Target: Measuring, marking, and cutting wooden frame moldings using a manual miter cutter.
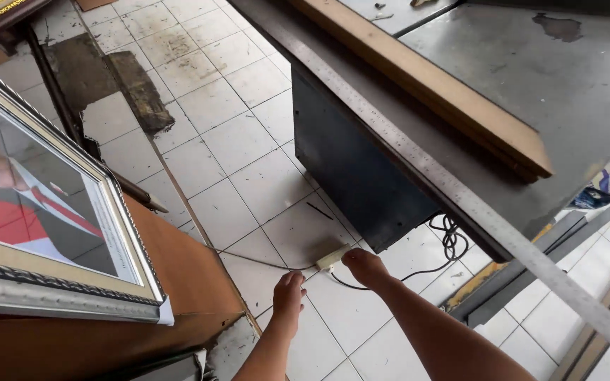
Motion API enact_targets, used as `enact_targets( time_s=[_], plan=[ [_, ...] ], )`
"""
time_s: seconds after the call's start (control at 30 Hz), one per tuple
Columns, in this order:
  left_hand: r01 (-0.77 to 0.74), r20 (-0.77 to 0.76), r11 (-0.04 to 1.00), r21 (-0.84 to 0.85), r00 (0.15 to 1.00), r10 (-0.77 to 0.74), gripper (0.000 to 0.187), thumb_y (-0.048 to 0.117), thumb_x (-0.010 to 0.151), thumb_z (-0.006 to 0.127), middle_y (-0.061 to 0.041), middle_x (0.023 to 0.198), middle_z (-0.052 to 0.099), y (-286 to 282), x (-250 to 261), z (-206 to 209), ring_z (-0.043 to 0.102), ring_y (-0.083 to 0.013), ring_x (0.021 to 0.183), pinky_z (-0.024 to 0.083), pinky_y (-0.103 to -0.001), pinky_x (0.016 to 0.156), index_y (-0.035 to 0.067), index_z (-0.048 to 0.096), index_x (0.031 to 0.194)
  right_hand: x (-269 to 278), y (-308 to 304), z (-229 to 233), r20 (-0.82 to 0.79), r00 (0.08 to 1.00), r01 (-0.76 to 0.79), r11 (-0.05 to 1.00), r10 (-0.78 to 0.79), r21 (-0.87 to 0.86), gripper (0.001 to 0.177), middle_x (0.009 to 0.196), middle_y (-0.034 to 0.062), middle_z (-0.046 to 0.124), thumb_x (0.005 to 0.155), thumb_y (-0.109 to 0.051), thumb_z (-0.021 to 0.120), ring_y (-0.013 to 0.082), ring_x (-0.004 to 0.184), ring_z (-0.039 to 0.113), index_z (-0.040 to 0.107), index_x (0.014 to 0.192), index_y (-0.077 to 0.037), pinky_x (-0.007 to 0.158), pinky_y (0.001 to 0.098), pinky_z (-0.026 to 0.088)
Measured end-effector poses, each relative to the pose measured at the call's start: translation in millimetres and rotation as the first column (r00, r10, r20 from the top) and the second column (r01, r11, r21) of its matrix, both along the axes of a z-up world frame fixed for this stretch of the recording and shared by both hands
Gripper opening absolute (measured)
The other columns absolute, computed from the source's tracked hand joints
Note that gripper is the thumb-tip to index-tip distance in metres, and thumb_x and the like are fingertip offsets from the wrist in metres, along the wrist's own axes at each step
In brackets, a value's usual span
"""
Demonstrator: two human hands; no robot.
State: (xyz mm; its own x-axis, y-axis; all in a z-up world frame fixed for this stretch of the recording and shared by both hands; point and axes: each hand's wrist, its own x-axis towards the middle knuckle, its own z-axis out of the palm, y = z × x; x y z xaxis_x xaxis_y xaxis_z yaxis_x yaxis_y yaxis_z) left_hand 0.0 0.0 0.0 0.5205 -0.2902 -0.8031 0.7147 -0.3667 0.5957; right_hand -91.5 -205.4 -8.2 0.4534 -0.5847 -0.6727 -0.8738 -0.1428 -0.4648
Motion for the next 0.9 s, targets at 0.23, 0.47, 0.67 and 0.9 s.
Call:
enact_targets(
  time_s=[0.23, 0.47, 0.67, 0.9],
  plan=[
    [0.042, 0.169, 0.978, -0.203, 0.986, -0.008, 0.068, 0.036, 0.102, 0.059, -0.013, 0.167, 0.06, -82, 81, -125, 0.061, -0.0385, 0.152, 0.049, -0.066, 0.122, 0.016, 0.053, 0.167, 118, -93, -234, -0.286, 0.916, -0.388, 0.804, 0.282, -0.451, 0.041, 0.143, -0.0008, 0.079, 0.111, -0.036, 0.06, 0.0299, 0.129, 0.076, 0.078, 0.146, -0.026, 0.103, 0.0582, 0.063],
    [0.042, 0.154, 0.969, -0.243, 0.988, -0.005, 0.061, 0.03, 0.107, 0.054, -0.008, 0.165, 0.063, -100, 116, -244, 0.06, -0.0351, 0.153, 0.043, -0.062, 0.127, 0.018, 0.055, 0.166, 179, -169, -391, -0.307, 0.836, -0.548, 0.657, 0.455, -0.518, 0.058, 0.166, 0.0154, 0.056, 0.111, -0.017, 0.053, 0.0384, 0.144, 0.065, 0.052, 0.168, -0.03, 0.102, 0.0593, 0.063],
    [0.096, 0.319, 0.993, -0.066, 0.945, -0.07, 0.058, 0.041, 0.098, 0.068, -0.002, 0.151, 0.073, -94, 179, -353, 0.071, -0.0291, 0.138, 0.054, -0.056, 0.116, 0.028, 0.067, 0.155, 184, -104, -403, -0.434, 0.775, -0.621, 0.426, 0.459, -0.658, 0.045, 0.144, 0.0105, 0.055, 0.107, -0.004, 0.065, 0.0303, 0.13, 0.061, 0.052, 0.145, -0.025, 0.093, 0.046, 0.065],
    [-0.054, 0.308, 0.994, -0.094, 0.948, 0.081, 0.059, 0.033, 0.103, 0.067, -0.016, 0.16, 0.065, -104, 129, -256, 0.061, -0.0391, 0.15, 0.049, -0.055, 0.123, 0.014, 0.063, 0.159, 187, -86, -337, 0.119, 0.985, -0.053, 0.867, 0.128, -0.495, 0.02, 0.096, 0.0072, 0.084, 0.085, -0.015, 0.089, 0.0305, 0.083, 0.084, 0.087, 0.103, -0.023, 0.07, 0.0419, 0.068]
  ],
)
